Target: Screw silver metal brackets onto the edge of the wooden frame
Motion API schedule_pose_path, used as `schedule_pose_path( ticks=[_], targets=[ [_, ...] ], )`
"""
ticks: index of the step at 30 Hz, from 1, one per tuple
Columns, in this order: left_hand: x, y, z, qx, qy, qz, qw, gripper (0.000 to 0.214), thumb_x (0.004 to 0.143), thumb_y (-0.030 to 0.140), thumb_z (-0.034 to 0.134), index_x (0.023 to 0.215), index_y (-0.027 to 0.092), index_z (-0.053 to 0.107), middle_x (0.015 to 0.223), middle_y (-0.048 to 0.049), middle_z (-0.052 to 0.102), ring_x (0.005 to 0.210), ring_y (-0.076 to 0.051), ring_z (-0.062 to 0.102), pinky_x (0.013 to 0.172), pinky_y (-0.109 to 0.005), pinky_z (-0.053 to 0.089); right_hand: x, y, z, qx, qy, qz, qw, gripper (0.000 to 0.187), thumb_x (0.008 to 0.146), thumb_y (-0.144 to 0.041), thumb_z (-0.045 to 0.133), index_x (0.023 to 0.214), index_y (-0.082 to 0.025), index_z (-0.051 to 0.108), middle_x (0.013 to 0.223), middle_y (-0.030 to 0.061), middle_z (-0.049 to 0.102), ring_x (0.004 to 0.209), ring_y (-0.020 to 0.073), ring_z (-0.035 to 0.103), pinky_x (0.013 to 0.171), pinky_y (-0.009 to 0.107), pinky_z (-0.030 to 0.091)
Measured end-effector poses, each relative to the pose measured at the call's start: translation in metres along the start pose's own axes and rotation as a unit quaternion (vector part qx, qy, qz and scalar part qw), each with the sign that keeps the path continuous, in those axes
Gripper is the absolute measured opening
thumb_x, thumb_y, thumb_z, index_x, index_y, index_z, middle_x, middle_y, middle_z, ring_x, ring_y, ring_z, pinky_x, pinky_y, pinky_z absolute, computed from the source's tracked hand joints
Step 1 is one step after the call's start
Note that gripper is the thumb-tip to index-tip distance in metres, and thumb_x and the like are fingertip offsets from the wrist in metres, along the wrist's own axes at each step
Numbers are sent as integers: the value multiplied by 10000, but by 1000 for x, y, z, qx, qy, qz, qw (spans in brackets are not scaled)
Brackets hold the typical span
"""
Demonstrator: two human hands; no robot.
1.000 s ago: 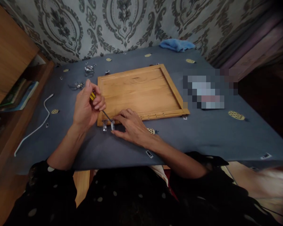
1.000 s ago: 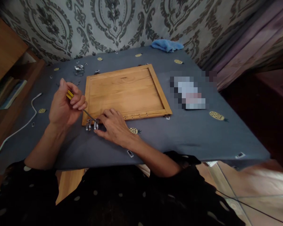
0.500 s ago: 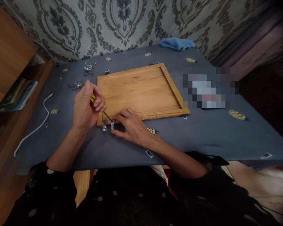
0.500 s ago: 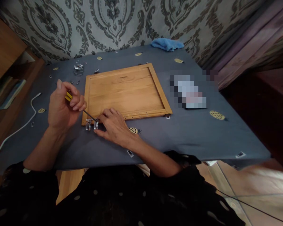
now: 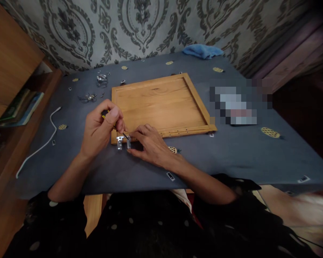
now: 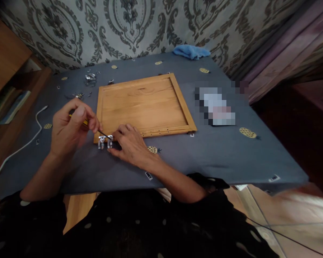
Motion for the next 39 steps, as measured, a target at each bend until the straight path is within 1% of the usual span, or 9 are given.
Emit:
schedule_pose_path(
  ticks=[3,7,12,15,19,23,27,30,39],
  targets=[
    [-6,6,-1,89,-21,14,996,302,993,437,607,816,192,619,664,8,605,611,-134,588,637,-275,497,0,-2,-2,6,-3,1,1000,382,892,-411,729,1150,-132,687,1131,128,650,1035,280,518,890,391,399],
    [-8,15,0,225,-32,52,973,300,1009,411,563,818,188,625,762,-21,632,713,-149,579,674,-282,438,1,-3,-3,8,-10,9,1000,399,886,-414,739,1150,-120,685,1132,132,649,1033,280,518,883,393,400],
    [-5,21,0,275,-20,76,958,243,987,348,586,803,189,592,754,1,557,694,-136,499,653,-272,382,1,-2,-2,2,-5,5,1000,414,883,-422,743,1164,-125,680,1125,128,640,1035,278,514,872,387,389],
    [-3,16,-1,243,-14,56,968,230,999,358,578,839,193,582,756,3,571,690,-133,517,645,-264,398,1,-2,-2,-1,-7,7,1000,414,885,-420,744,1160,-115,684,1124,130,646,1037,279,517,879,386,394],
    [-1,3,3,81,-19,8,996,264,990,416,612,851,205,536,724,16,558,691,-133,562,696,-270,481,1,-3,-3,-7,-9,5,1000,403,887,-424,741,1141,-115,690,1112,131,650,1017,278,518,873,385,399],
    [4,-5,13,-33,9,-5,999,342,933,444,698,797,213,486,619,65,439,551,-99,454,573,-235,451,1,-2,-2,-7,-4,1,1000,394,888,-423,737,1137,-121,688,1111,127,648,1017,274,513,866,376,392],
    [10,-6,23,-86,51,-6,995,452,888,471,744,696,207,431,535,98,302,433,-64,277,425,-201,296,1,-1,0,-3,1,1,1000,395,892,-428,730,1144,-127,687,1115,129,649,1020,275,513,872,376,391],
    [13,-7,24,-111,65,-5,992,493,871,490,758,652,203,422,508,110,225,405,-51,198,387,-197,206,1,-1,0,-2,2,0,1000,395,888,-436,732,1136,-131,691,1111,131,647,1015,276,513,869,376,391],
    [15,-8,25,-121,17,2,993,499,877,536,731,624,199,462,468,102,210,376,-49,162,362,-208,161,1,-2,-1,-3,-1,2,1000,400,889,-426,728,1137,-114,692,1105,134,646,1011,277,509,874,385,395]
  ],
)
Point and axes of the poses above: each hand's wrist, its own x-axis towards the middle knuckle, its own z-axis out of the palm, y = z × x, the point moved 1 cm from there along x, towards the middle knuckle
